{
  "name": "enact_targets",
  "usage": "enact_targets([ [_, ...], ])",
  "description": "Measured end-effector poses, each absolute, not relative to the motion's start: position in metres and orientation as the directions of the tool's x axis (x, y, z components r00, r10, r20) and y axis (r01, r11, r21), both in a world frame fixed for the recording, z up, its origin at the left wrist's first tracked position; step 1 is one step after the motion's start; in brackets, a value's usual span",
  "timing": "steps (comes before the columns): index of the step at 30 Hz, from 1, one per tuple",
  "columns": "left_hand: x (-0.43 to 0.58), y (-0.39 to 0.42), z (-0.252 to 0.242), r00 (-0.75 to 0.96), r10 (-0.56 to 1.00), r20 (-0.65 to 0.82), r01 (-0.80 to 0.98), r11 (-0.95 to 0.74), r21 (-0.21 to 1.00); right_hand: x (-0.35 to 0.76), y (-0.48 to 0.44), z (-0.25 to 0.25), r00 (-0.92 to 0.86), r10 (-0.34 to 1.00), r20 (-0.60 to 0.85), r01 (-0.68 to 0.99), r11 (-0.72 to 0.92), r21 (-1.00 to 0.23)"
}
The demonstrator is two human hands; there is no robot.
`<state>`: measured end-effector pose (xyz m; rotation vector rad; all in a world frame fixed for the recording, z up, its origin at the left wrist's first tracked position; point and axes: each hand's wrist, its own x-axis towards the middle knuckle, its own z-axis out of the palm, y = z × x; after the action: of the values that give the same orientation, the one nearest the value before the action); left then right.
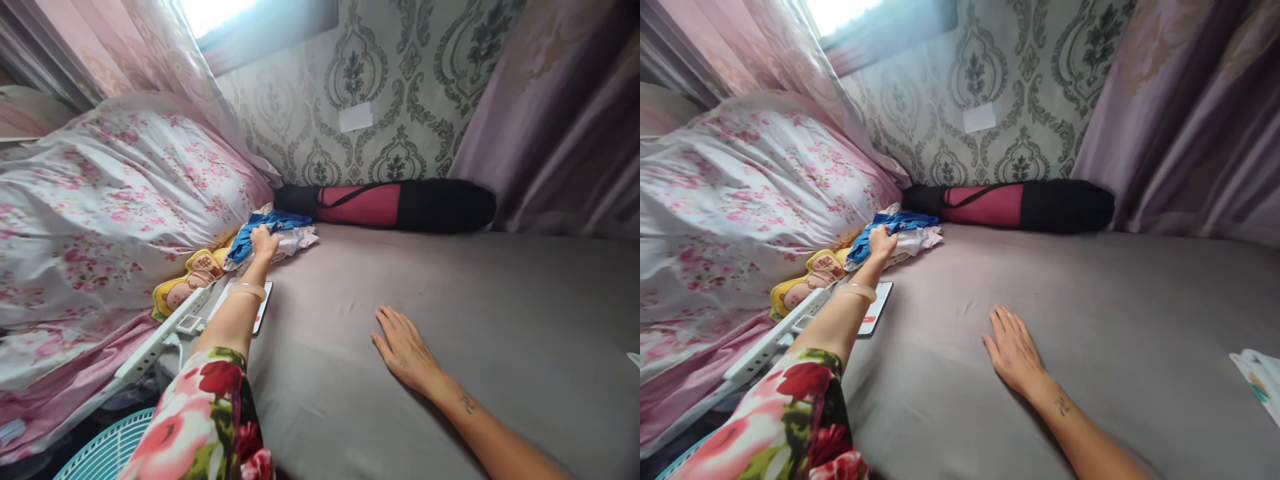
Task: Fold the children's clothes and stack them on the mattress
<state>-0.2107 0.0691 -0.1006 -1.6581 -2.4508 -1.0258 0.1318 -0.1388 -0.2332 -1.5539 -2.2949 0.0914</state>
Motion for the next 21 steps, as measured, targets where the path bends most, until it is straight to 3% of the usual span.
enact_targets([
  [3, -0.227, 0.078, -0.099, -0.498, 0.771, 0.396, 0.837, 0.308, 0.453, 0.131, -0.139, -0.234, -0.317, 0.910, 0.267, 0.884, 0.385, -0.264],
  [7, -0.240, 0.091, -0.105, -0.505, 0.795, 0.337, 0.838, 0.356, 0.414, 0.131, -0.140, -0.232, -0.306, 0.915, 0.263, 0.886, 0.375, -0.272],
  [18, -0.248, 0.106, -0.089, -0.547, 0.731, 0.408, 0.773, 0.255, 0.581, 0.131, -0.141, -0.232, -0.315, 0.904, 0.290, 0.895, 0.384, -0.228],
  [21, -0.244, 0.112, -0.069, -0.539, 0.688, 0.487, 0.748, 0.124, 0.652, 0.131, -0.141, -0.234, -0.312, 0.901, 0.300, 0.894, 0.386, -0.229],
])
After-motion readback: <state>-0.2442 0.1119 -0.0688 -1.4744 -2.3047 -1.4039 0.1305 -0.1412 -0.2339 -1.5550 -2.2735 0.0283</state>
